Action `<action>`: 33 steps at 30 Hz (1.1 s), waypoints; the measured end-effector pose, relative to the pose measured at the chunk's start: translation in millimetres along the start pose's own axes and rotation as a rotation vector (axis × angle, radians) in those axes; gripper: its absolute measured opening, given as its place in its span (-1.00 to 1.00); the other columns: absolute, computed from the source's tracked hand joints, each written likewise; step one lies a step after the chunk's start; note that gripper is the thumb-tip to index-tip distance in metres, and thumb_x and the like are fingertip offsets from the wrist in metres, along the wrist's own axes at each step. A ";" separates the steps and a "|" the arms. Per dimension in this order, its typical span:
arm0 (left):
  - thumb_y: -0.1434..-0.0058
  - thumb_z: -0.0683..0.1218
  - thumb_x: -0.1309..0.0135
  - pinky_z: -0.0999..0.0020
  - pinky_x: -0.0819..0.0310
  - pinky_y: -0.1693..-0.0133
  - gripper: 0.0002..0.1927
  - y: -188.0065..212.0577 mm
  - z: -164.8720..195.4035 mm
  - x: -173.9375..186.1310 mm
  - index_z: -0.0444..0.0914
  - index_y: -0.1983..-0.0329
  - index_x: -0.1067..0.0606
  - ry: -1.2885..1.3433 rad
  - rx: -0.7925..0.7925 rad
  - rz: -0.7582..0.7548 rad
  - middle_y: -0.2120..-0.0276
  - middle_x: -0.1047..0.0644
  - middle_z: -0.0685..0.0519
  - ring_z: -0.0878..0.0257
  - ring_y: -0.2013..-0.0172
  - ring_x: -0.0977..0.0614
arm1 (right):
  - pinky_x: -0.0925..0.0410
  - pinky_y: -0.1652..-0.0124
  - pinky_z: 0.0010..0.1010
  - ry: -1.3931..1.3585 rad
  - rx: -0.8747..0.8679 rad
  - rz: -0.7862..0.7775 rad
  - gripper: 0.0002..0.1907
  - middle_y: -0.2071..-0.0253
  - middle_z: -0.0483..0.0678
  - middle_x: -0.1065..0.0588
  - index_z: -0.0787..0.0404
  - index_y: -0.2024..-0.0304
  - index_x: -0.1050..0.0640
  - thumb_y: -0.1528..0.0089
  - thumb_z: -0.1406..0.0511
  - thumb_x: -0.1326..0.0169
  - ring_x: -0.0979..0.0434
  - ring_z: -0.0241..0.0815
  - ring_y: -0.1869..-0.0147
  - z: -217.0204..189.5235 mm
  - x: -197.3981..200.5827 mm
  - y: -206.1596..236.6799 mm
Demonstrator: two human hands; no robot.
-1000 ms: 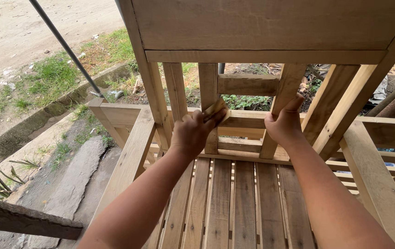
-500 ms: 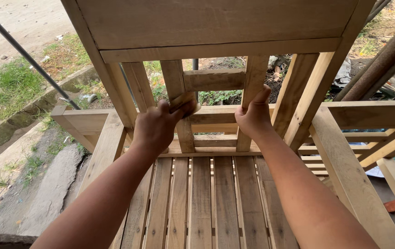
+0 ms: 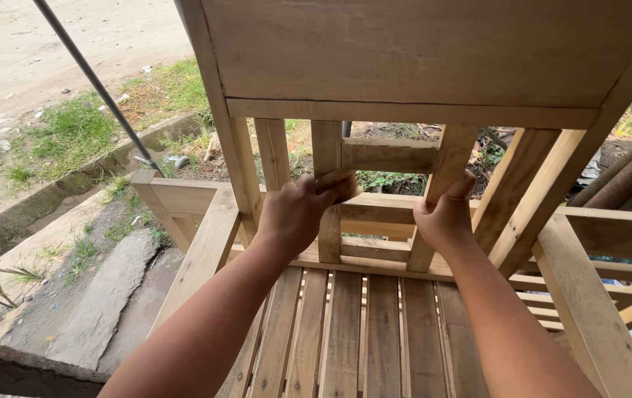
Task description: The person sands the surfaces of a wooden chair using a sanding block. They work on the armrests, seat slats, and backrest slats, moving the sanding block back and forth across each surface.
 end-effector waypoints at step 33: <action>-0.36 -0.05 0.05 0.37 -0.54 0.56 -0.27 3.8 -21.8 -5.6 0.46 -0.47 -0.04 -0.154 -0.020 -0.178 0.30 -0.53 -0.01 0.27 0.56 -0.60 | -0.47 0.17 -0.14 0.005 -0.099 -0.016 -0.30 -0.04 0.31 -0.30 0.25 -0.20 0.08 -0.20 0.44 -0.07 -0.53 0.19 -0.02 8.5 -2.9 -0.7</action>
Point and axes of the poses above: each hand's wrist, its own y-axis away from the middle knuckle, its own x-axis out of the back of the hand, z = x × y, the point moved 4 cm from there along -y, towards the middle knuckle
